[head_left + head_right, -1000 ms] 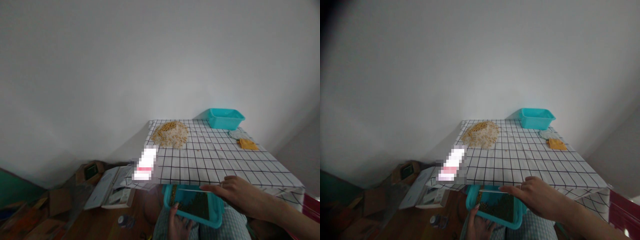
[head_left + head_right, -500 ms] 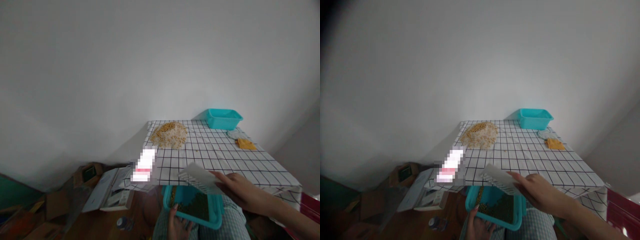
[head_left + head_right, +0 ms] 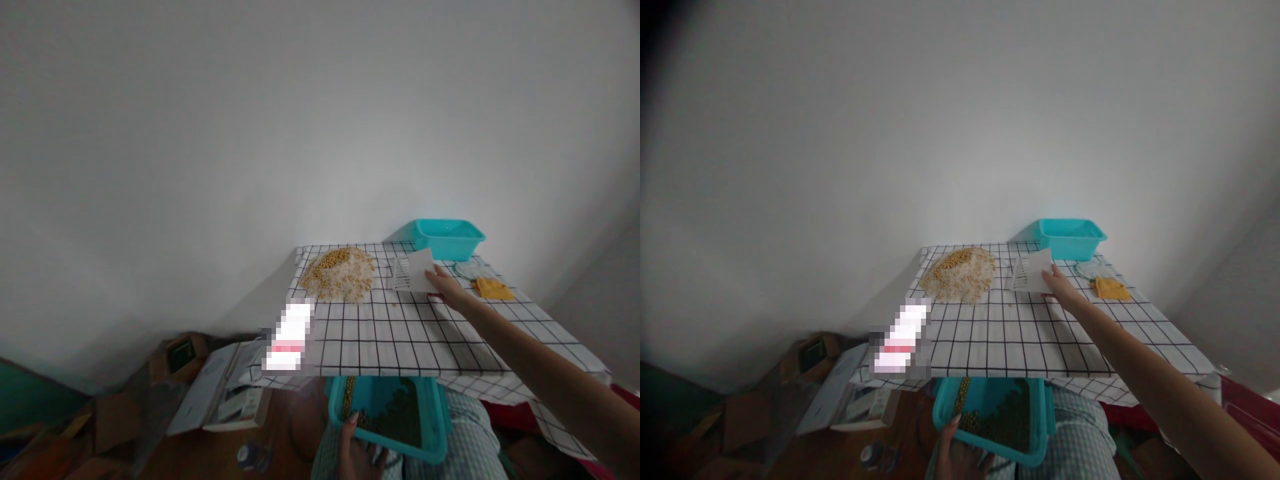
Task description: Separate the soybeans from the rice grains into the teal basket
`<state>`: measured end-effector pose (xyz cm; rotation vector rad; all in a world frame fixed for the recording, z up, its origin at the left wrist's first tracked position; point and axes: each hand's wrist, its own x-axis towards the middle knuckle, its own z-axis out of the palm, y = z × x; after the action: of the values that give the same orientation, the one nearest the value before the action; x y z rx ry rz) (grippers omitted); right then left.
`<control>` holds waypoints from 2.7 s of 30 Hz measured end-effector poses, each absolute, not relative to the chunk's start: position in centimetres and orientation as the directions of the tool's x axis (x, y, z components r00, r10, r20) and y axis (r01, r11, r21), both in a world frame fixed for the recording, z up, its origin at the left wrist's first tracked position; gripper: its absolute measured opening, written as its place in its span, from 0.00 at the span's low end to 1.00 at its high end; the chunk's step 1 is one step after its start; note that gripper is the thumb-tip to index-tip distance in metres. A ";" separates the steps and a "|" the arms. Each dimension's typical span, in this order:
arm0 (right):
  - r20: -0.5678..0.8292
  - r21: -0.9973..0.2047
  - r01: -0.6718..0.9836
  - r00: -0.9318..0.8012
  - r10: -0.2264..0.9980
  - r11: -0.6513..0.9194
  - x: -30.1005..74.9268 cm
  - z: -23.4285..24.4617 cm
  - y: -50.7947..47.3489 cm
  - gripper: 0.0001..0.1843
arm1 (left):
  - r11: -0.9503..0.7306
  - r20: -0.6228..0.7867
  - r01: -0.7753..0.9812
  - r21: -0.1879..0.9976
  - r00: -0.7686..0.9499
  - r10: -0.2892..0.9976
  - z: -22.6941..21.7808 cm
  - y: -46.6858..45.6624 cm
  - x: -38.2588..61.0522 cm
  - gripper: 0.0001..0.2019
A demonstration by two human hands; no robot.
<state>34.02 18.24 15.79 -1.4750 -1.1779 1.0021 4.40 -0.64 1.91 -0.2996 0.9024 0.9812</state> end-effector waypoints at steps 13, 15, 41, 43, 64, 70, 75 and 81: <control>-0.081 -0.969 0.213 0.190 0.978 -0.122 34.3 16.7 15.0 0.33 | 0.586 -0.729 -0.783 0.208 0.275 0.627 -2.1 0.4 3.6 0.17; -0.116 -0.955 0.245 0.202 0.972 -0.165 34.8 16.5 12.3 0.36 | 0.569 -0.749 -0.801 0.183 0.262 0.609 -1.6 0.6 4.0 0.21; -0.332 -0.892 0.442 -0.508 0.795 -0.091 30.1 20.6 9.5 0.32 | 0.477 -0.661 -0.836 0.270 0.199 0.723 1.5 2.1 3.3 0.20; -0.277 -0.875 0.483 -0.435 0.857 -0.037 30.2 21.0 10.1 0.31 | 0.457 -0.657 -0.832 0.316 0.156 0.738 2.1 1.9 2.8 0.19; 0.120 0.160 0.468 -0.883 0.454 0.869 20.4 23.0 8.7 0.27 | 0.472 -0.728 -0.824 0.313 0.111 0.676 3.5 0.0 -2.8 0.17; 0.167 0.100 0.465 -0.879 0.446 0.879 22.2 23.2 6.3 0.26 | 0.503 -0.719 -0.800 0.328 0.134 0.682 3.6 -0.1 -3.0 0.20; 0.219 -0.254 0.707 -0.623 0.751 0.660 25.4 22.8 8.0 0.23 | 0.495 -0.734 -0.801 0.335 0.107 0.670 3.5 0.1 -2.6 0.18; 0.149 -0.857 0.512 0.125 0.981 0.065 31.7 19.0 16.2 0.26 | 0.494 -0.750 -0.818 0.293 0.124 0.650 2.1 1.1 -2.0 0.22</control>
<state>31.68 16.18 19.01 -1.5640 -1.5022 0.7053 -2.02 1.11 2.08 -0.2094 0.9652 1.0815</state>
